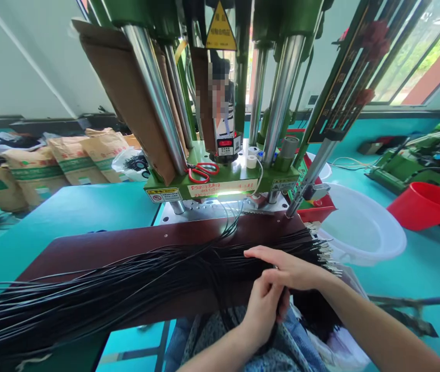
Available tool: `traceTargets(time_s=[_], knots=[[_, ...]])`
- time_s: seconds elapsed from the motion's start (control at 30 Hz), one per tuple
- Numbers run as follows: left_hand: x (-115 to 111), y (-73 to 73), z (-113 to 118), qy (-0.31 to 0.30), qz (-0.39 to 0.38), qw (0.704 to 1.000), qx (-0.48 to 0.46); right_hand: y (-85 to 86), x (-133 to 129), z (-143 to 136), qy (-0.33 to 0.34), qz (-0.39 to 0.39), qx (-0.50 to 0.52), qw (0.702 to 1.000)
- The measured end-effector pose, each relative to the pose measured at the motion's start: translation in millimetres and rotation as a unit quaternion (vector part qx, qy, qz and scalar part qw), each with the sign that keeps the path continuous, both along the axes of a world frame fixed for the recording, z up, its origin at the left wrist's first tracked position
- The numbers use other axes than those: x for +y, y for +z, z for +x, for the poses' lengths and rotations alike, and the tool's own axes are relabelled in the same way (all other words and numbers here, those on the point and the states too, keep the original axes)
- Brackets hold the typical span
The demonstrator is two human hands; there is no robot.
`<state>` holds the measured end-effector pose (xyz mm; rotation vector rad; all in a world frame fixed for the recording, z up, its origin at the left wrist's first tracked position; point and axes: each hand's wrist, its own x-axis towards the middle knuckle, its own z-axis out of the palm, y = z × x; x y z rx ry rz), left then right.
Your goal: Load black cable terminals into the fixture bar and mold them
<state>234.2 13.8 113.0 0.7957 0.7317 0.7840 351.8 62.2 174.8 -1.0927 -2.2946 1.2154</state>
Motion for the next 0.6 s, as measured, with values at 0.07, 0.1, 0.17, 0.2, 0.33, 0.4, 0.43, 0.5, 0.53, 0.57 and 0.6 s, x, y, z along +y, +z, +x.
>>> traceTargets(time_s=[0.07,0.1,0.17,0.2,0.33,0.4,0.43,0.5,0.53,0.57,0.6], knots=[[9.7,3.6,-7.0,0.036,0.013,0.999,0.023,-5.4,22.5,5.9,-0.049,0.054,-0.066,0.995],[14.9,4.8,-11.3,0.057,0.015,0.998,0.027,-10.3,36.0,9.6,-0.096,0.09,-0.124,0.983],[23.7,5.1,-19.7,0.092,0.011,0.995,0.024,-23.2,63.8,16.7,-0.203,0.154,-0.257,0.932],[26.7,4.1,-23.1,0.101,0.007,0.995,0.022,-30.3,76.3,19.4,-0.232,0.169,-0.295,0.912],[30.6,-4.7,-28.3,0.095,0.005,0.995,0.023,-49.2,104.6,20.5,-0.259,0.178,-0.355,0.88],[30.3,-8.6,-27.7,0.093,0.004,0.995,0.023,-47.6,105.4,16.6,-0.253,0.168,-0.367,0.879],[30.1,-9.8,-27.6,0.093,0.003,0.995,0.021,-43.9,103.3,14.5,-0.248,0.158,-0.367,0.883],[29.9,-10.7,-28.3,0.095,0.001,0.995,0.015,-32.3,94.2,12.3,-0.236,0.127,-0.355,0.896],[29.8,-10.4,-29.2,0.096,0.001,0.995,0.012,-25.6,87.2,12.8,-0.232,0.107,-0.343,0.904],[29.6,-9.7,-30.3,0.095,0.003,0.995,0.01,-19.3,78.3,14.4,-0.231,0.082,-0.328,0.912],[29.2,-8.7,-31.4,0.094,0.006,0.996,0.007,-14.2,67.5,17.3,-0.233,0.055,-0.313,0.919]])
